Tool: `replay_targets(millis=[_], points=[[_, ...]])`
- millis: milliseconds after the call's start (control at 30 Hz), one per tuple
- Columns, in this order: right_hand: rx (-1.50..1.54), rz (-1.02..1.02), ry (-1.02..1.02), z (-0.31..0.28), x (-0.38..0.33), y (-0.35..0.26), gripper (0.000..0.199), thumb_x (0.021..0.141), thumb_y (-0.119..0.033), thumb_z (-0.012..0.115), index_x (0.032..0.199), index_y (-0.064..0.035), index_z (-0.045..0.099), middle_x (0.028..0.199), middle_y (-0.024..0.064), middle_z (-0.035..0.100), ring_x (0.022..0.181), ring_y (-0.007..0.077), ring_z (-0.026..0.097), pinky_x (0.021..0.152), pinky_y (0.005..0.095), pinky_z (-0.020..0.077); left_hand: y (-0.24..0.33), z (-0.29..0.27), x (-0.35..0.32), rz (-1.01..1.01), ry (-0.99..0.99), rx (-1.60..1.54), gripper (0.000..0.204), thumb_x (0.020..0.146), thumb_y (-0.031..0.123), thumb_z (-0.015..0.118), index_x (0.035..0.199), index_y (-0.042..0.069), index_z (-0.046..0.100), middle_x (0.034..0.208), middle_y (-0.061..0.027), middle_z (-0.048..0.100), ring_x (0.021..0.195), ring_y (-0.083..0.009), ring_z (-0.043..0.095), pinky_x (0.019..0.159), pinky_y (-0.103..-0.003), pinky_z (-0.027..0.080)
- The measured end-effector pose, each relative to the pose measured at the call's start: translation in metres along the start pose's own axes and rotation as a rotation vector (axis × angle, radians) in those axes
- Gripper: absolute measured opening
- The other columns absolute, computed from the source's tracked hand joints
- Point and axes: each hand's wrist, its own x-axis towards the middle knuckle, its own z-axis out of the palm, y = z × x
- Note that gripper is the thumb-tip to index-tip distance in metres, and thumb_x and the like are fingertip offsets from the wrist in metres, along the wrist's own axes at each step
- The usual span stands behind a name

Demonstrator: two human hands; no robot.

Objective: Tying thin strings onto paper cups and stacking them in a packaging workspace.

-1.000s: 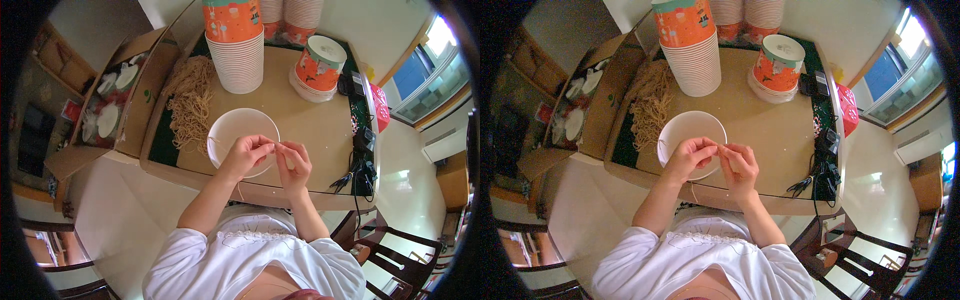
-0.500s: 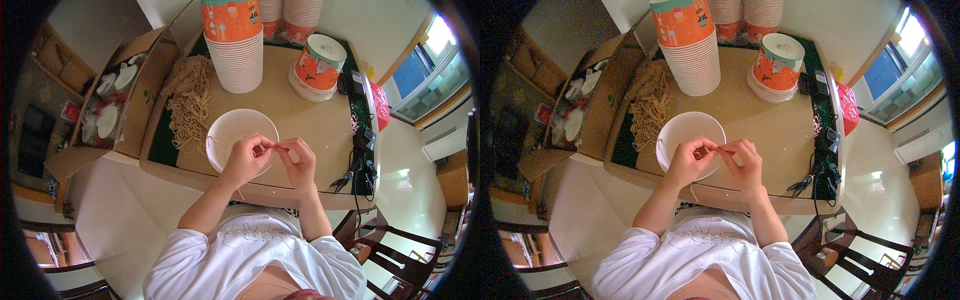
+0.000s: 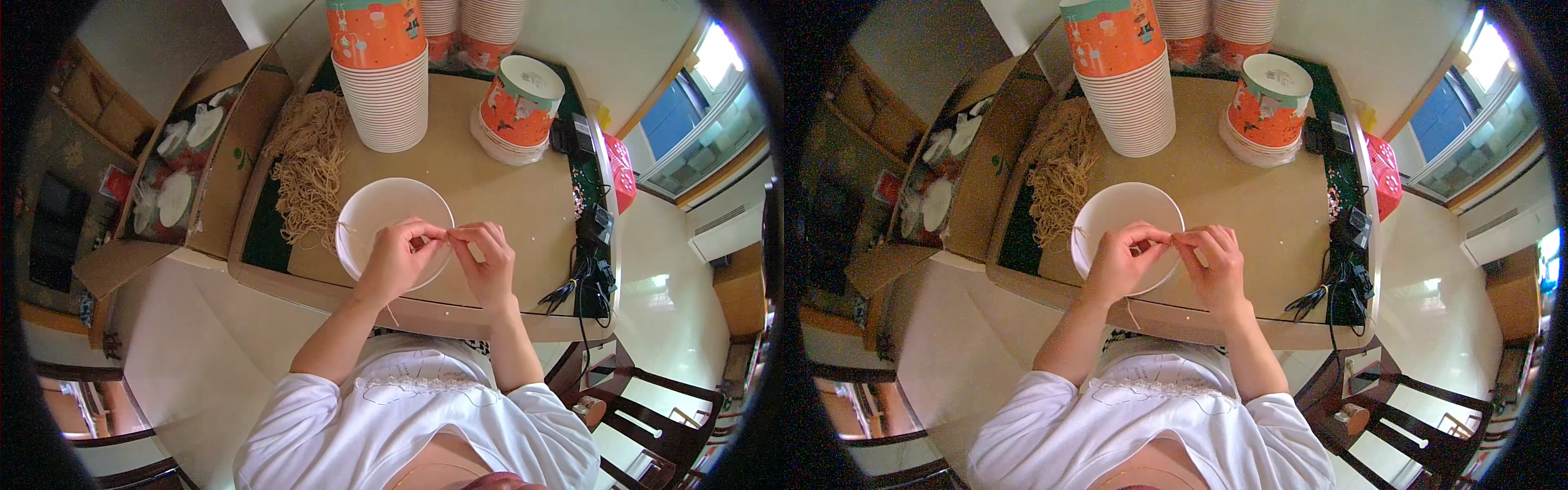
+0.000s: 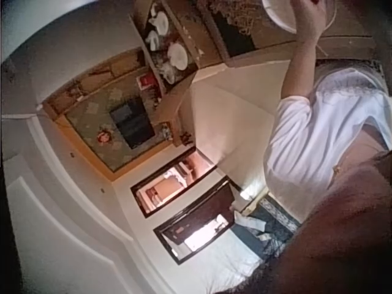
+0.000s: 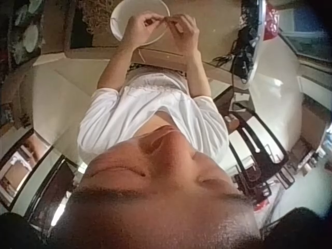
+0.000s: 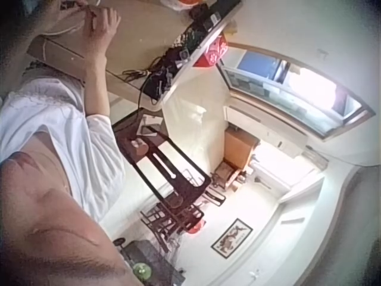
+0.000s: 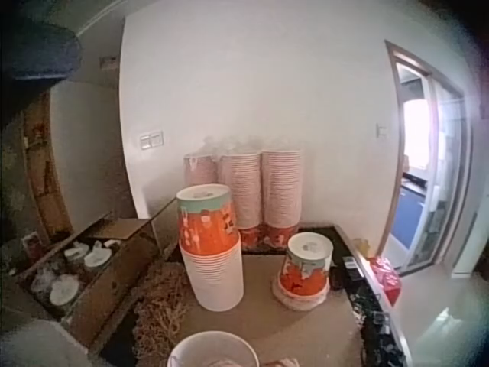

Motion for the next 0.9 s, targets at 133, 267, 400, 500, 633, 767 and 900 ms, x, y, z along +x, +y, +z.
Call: replay_targets(millis=[133,267,400,500,633,767,900], points=[[0.028,-0.009,-0.009,-0.0008,0.0004,-0.0009,0.015,0.074,-0.002,0.070,0.087,-0.0062,0.066,0.085,0.0063,0.066,0.080,0.0225,0.061,0.075,0.0337,0.0448,-0.0025,0.0005,0.0008,0.009,0.013,-0.024,0.009,0.082,0.003,0.066,0.090,0.000,0.069,0.079,-0.0033,0.065,0.063,-0.0058,0.055,0.057,-0.021,0.045],[0.106,0.044,0.010,0.0010,-0.0012,-0.0017,0.016,0.075,0.001,0.069,0.089,-0.0054,0.066,0.086,0.0070,0.066,0.078,0.0215,0.061,0.072,0.0321,0.0472,0.0007,-0.0007,0.0016,-0.016,0.016,-0.011,0.005,0.081,0.005,0.066,0.085,0.001,0.067,0.073,-0.0024,0.065,0.058,-0.0057,0.054,0.055,-0.022,0.045],[0.204,0.158,-0.002,0.0013,-0.0019,-0.0037,0.016,0.076,0.002,0.068,0.091,-0.0048,0.067,0.086,0.0073,0.066,0.075,0.0194,0.061,0.069,0.0303,0.0486,0.0023,0.0011,0.0009,-0.055,0.001,-0.081,0.005,0.081,0.006,0.066,0.083,0.002,0.064,0.070,-0.0007,0.064,0.057,-0.0041,0.052,0.054,-0.022,0.044],[0.202,0.175,-0.037,-0.0001,-0.0007,-0.0045,0.017,0.077,0.001,0.068,0.092,-0.0043,0.067,0.087,0.0074,0.066,0.074,0.0178,0.060,0.068,0.0293,0.0487,0.0020,0.0012,0.0003,-0.041,0.010,-0.082,0.005,0.082,0.005,0.067,0.083,0.003,0.063,0.069,0.0053,0.059,0.059,0.0005,0.046,0.052,-0.018,0.038],[0.178,0.177,-0.085,-0.0017,-0.0010,-0.0020,0.017,0.078,0.001,0.068,0.094,-0.0039,0.067,0.088,0.0078,0.066,0.075,0.0182,0.061,0.068,0.0286,0.0492,0.0034,0.0005,0.0001,-0.032,0.025,-0.079,0.005,0.082,0.005,0.067,0.082,0.003,0.063,0.069,0.0054,0.058,0.059,0.0003,0.046,0.052,-0.018,0.038],[0.227,0.171,-0.097,-0.0011,0.0005,-0.0029,0.017,0.078,0.002,0.067,0.094,-0.0035,0.067,0.087,0.0086,0.066,0.077,0.0185,0.063,0.067,0.0284,0.0503,0.0053,-0.0011,0.0004,-0.050,0.001,-0.069,0.008,0.082,0.006,0.068,0.080,0.003,0.061,0.069,0.0050,0.058,0.060,-0.0002,0.048,0.054,-0.018,0.039],[0.235,0.183,-0.085,0.0004,-0.0021,0.0028,0.016,0.078,0.002,0.066,0.093,-0.0029,0.066,0.088,0.0096,0.066,0.076,0.0188,0.063,0.067,0.0284,0.0507,0.0030,-0.0008,0.0001,-0.028,0.017,-0.123,0.009,0.082,0.006,0.068,0.080,0.003,0.060,0.069,0.0047,0.058,0.061,-0.0006,0.048,0.055,-0.018,0.040]])
